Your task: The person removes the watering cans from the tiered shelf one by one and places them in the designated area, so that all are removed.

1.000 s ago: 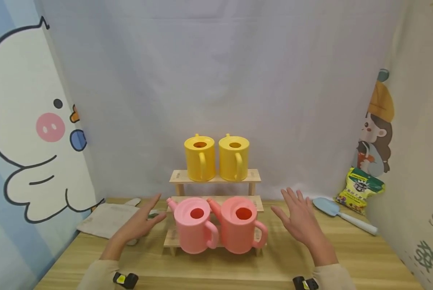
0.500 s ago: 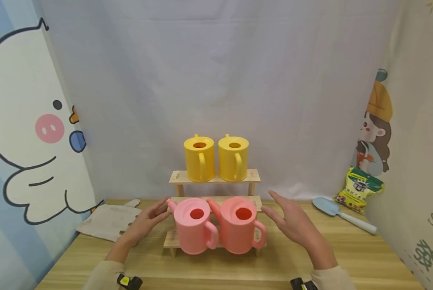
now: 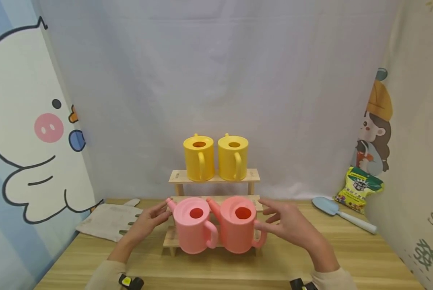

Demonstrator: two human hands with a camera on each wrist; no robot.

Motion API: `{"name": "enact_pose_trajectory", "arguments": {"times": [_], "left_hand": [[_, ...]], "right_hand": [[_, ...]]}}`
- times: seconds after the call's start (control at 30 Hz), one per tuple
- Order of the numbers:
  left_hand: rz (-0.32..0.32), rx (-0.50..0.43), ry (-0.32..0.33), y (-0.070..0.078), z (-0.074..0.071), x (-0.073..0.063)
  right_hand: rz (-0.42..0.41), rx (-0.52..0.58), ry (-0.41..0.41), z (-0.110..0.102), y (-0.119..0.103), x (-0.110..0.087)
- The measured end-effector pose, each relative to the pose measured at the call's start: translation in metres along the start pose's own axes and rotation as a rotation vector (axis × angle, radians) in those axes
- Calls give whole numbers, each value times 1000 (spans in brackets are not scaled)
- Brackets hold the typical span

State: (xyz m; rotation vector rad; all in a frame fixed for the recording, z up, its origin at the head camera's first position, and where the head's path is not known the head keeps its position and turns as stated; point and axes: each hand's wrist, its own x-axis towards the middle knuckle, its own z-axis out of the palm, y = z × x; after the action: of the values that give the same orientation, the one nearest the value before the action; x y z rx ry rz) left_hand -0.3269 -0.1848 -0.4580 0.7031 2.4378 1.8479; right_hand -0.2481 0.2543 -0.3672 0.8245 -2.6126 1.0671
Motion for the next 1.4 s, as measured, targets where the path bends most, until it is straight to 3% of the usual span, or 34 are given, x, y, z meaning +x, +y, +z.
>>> {"name": "enact_pose_trajectory", "arguments": {"times": [0.2, 0.6, 0.8, 1.03, 1.23, 1.4], "left_hand": [[24, 12, 9, -1, -1, 3], [-5, 17, 27, -2, 0, -2], [-24, 23, 28, -2, 1, -1], [-33, 46, 43, 1, 1, -1], [-39, 24, 22, 0, 0, -2], [-23, 3, -2, -1, 0, -3]], "right_hand": [[28, 30, 30, 1, -1, -4], [87, 168, 323, 41, -4, -30], [38, 155, 353, 53, -4, -32], [0, 101, 466, 62, -3, -30], [10, 138, 513, 71, 1, -26], [72, 168, 533, 74, -2, -27]]}}
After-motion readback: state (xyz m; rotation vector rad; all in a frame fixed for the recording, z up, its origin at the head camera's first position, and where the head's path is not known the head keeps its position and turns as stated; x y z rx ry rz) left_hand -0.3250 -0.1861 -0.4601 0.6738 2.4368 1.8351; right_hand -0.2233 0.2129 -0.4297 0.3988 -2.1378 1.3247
